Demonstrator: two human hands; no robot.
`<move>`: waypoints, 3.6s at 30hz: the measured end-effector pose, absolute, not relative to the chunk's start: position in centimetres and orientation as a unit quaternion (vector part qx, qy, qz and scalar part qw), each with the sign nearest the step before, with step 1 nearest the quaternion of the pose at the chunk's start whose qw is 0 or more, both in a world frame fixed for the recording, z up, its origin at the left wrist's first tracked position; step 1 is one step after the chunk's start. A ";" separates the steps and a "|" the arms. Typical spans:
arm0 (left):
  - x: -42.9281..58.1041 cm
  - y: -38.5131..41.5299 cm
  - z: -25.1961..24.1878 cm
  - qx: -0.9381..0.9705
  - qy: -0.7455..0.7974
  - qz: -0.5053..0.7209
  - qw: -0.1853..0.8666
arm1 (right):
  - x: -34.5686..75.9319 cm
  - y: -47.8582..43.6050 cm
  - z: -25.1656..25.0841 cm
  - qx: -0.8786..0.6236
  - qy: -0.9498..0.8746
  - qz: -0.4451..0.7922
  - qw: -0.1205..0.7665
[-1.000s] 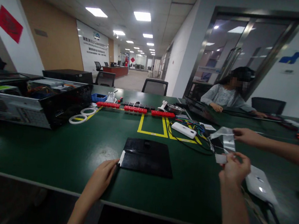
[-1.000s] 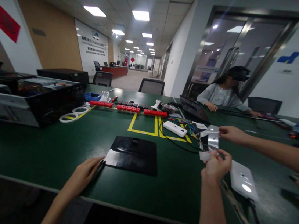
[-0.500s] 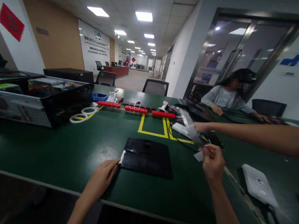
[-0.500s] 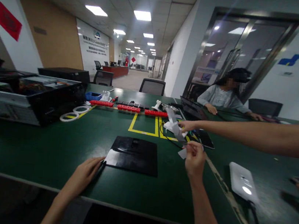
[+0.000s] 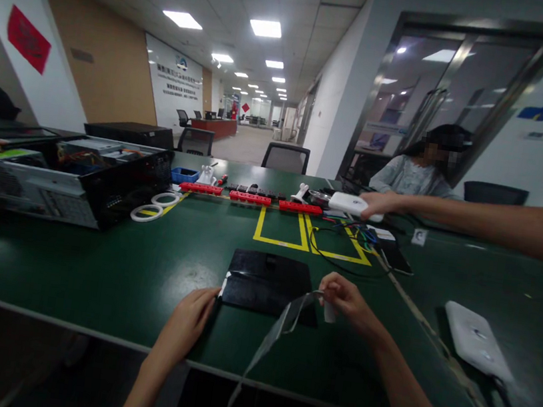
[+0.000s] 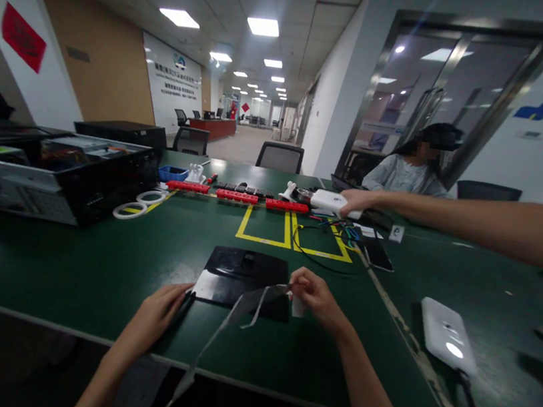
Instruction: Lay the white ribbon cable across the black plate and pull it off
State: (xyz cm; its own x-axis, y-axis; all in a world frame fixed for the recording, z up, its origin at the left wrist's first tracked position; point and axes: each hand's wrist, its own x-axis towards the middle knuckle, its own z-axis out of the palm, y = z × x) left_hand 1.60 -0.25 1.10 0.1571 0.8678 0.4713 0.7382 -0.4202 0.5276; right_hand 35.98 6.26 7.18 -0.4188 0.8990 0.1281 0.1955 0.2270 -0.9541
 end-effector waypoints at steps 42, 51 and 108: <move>9.4 0.1 2.7 0.859 0.471 0.200 -0.007 | 34.2 6.8 6.5 -0.521 -0.675 0.477 0.212; 9.4 0.2 2.5 0.854 0.475 0.210 0.009 | 34.5 7.3 5.6 -0.503 -0.691 0.473 0.214; 0.7 0.2 0.2 0.761 0.580 0.290 -0.025 | 34.8 6.8 6.0 -0.474 -0.679 0.496 0.259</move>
State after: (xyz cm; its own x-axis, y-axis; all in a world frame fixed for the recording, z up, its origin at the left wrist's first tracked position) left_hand 0.71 0.22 0.23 0.1585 0.8679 0.4708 0.8971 -0.3258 0.2985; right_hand 34.84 6.78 5.98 -0.4159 0.9016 -0.1192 0.3875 0.0571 -0.9201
